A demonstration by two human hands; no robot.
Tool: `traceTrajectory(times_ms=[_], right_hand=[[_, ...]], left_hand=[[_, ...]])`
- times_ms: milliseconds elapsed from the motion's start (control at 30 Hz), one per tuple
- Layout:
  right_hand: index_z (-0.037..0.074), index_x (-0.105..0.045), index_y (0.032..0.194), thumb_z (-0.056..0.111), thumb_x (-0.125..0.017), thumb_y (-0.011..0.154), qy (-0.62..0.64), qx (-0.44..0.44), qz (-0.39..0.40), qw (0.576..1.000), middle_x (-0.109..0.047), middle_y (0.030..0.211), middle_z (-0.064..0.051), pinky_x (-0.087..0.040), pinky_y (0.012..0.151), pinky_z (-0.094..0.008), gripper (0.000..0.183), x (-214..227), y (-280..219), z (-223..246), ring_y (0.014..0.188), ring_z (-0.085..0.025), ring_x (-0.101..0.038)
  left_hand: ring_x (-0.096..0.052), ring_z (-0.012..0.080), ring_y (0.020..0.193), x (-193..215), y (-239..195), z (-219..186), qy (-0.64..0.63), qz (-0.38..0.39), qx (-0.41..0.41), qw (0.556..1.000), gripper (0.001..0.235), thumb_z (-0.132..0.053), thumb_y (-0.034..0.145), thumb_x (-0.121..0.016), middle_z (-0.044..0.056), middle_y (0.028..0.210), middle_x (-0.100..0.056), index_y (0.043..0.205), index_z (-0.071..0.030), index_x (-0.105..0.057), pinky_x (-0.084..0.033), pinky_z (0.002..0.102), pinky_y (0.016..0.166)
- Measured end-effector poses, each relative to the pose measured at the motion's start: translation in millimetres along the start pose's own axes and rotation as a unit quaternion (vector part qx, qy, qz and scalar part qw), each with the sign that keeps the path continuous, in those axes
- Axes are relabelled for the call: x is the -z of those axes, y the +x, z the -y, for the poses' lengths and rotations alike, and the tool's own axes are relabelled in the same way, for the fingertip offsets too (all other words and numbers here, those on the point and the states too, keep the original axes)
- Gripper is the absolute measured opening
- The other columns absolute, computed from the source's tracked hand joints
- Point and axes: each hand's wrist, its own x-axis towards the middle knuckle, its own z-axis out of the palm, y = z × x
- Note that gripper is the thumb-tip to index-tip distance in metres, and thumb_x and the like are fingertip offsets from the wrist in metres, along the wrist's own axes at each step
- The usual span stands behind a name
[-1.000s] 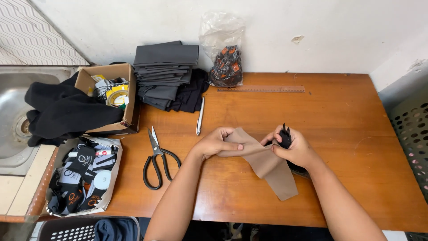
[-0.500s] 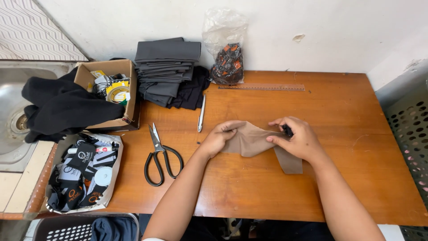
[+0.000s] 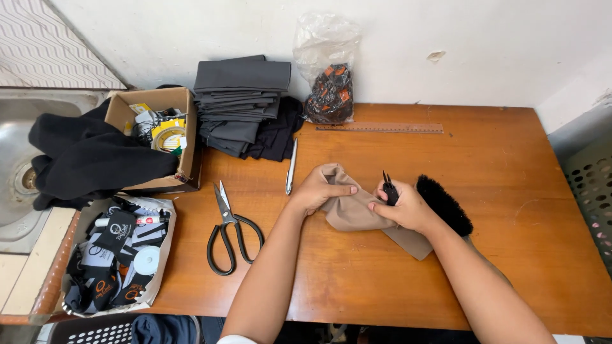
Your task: The person sits cross-legged and trims the edges of a piece of beige fabric using a small black cutting tool. They then use a wooden brush to smooth the fabric surface before continuing to trim the edges.
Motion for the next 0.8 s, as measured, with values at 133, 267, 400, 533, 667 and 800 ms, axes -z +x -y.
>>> traceTrajectory(times_ms=[133, 267, 400, 533, 667, 800], right_hand=[[0.013, -0.041, 0.063, 0.013, -0.075, 0.064, -0.003, -0.006, 0.013, 1.0, -0.064, 0.07, -0.003, -0.04, 0.064, -0.023, 0.034, 0.0, 6.3, 11.3, 0.066, -0.012, -0.055], [0.009, -0.045, 0.069, 0.037, -0.042, 0.087, -0.024, 0.148, -0.002, 0.989, -0.06, 0.071, -0.008, -0.042, 0.059, -0.025, 0.033, 3.2, 16.6, 9.6, 0.062, -0.015, -0.054], [0.008, -0.053, 0.077, 0.03, -0.032, 0.091, -0.066, 0.148, -0.008, 0.987, -0.047, 0.049, -0.003, -0.039, 0.049, -0.024, 0.034, 5.6, 17.0, 9.3, 0.043, -0.014, -0.045], [0.006, -0.056, 0.087, 0.027, -0.042, 0.089, -0.114, 0.157, -0.029, 0.981, -0.05, 0.049, -0.006, -0.041, 0.049, -0.026, 0.025, -0.6, 13.0, 32.8, 0.044, -0.015, -0.046], [0.007, -0.059, 0.08, 0.023, -0.045, 0.088, -0.15, 0.159, -0.024, 0.975, -0.049, 0.043, -0.009, -0.039, 0.043, -0.027, 0.023, 0.8, 11.9, 21.0, 0.04, -0.019, -0.048], [0.006, -0.057, 0.078, 0.023, -0.046, 0.087, -0.165, 0.139, -0.006, 0.976, -0.048, 0.044, -0.013, -0.039, 0.043, -0.03, 0.021, -0.4, 11.0, 23.5, 0.042, -0.024, -0.049]], left_hand=[[-0.052, 0.008, 0.056, -11.0, -4.6, -20.4, 0.007, -0.003, -0.004, 1.0, 0.028, -0.007, 0.051, -0.08, -0.001, 0.06, -0.056, 0.064, -0.008, -0.055, -0.04, 0.017, 0.051], [-0.051, 0.0075, 0.054, -24.8, -13.6, -38.5, -0.016, -0.02, -0.001, 1.0, 0.029, -0.004, 0.05, -0.079, -0.001, 0.057, -0.053, 0.065, -0.007, -0.054, -0.04, 0.016, 0.049], [-0.049, 0.0057, 0.053, -31.3, -13.6, -39.9, 0.003, -0.032, -0.018, 0.999, 0.033, -0.005, 0.049, -0.08, -0.003, 0.055, -0.052, 0.065, -0.009, -0.052, -0.037, 0.015, 0.048], [-0.05, 0.0072, 0.051, -37.3, -10.8, -34.9, -0.014, -0.082, -0.026, 0.996, 0.033, -0.005, 0.051, -0.08, 0.0, 0.054, -0.051, 0.068, -0.01, -0.052, -0.036, 0.015, 0.046], [-0.047, 0.0065, 0.049, -41.1, -10.3, -32.5, -0.012, -0.107, -0.046, 0.993, 0.035, -0.005, 0.05, -0.081, 0.0, 0.051, -0.049, 0.069, -0.009, -0.052, -0.033, 0.015, 0.045], [-0.047, 0.0058, 0.047, -37.3, -8.4, -21.1, -0.013, -0.118, -0.043, 0.992, 0.034, -0.003, 0.05, -0.081, 0.001, 0.049, -0.049, 0.067, -0.009, -0.051, -0.032, 0.015, 0.043]])
